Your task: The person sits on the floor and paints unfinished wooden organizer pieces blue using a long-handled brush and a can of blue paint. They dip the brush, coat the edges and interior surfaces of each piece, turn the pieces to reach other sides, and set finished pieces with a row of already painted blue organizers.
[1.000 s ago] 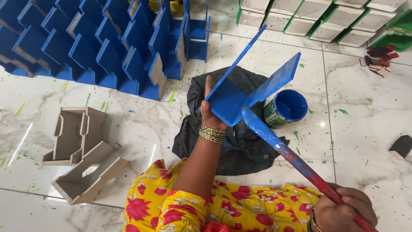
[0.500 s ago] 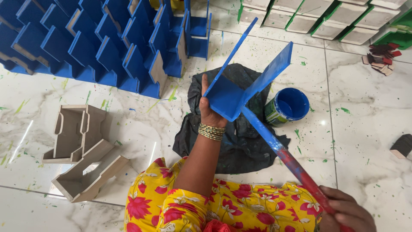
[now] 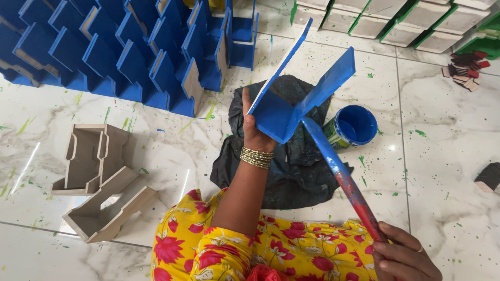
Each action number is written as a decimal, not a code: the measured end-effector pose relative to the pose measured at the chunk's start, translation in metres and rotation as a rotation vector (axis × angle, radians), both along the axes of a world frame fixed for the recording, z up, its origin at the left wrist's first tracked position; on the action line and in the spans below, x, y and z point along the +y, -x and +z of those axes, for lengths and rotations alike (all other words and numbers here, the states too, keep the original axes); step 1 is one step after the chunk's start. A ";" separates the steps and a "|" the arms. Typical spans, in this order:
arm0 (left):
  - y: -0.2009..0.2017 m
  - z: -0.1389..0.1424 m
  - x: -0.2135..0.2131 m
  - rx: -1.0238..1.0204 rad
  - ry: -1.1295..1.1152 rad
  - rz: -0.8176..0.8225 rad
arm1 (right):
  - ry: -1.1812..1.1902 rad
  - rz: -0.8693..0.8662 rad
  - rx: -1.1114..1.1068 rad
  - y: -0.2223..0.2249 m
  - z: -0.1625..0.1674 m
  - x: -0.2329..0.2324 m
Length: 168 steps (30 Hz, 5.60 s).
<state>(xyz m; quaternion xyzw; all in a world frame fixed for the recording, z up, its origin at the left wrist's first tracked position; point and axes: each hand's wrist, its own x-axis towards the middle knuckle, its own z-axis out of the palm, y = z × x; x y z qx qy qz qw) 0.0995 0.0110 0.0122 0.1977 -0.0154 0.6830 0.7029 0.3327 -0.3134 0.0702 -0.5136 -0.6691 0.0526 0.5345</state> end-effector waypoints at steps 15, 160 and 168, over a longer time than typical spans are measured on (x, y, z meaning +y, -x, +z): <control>0.001 -0.007 0.005 0.035 -0.006 0.055 | 0.125 0.040 0.000 -0.011 0.020 -0.003; 0.137 -0.102 0.047 -0.053 0.629 0.422 | 0.384 0.331 0.083 -0.149 -0.154 0.011; 0.118 -0.091 0.050 -0.172 0.302 0.156 | 0.445 0.539 0.128 -0.159 -0.146 0.022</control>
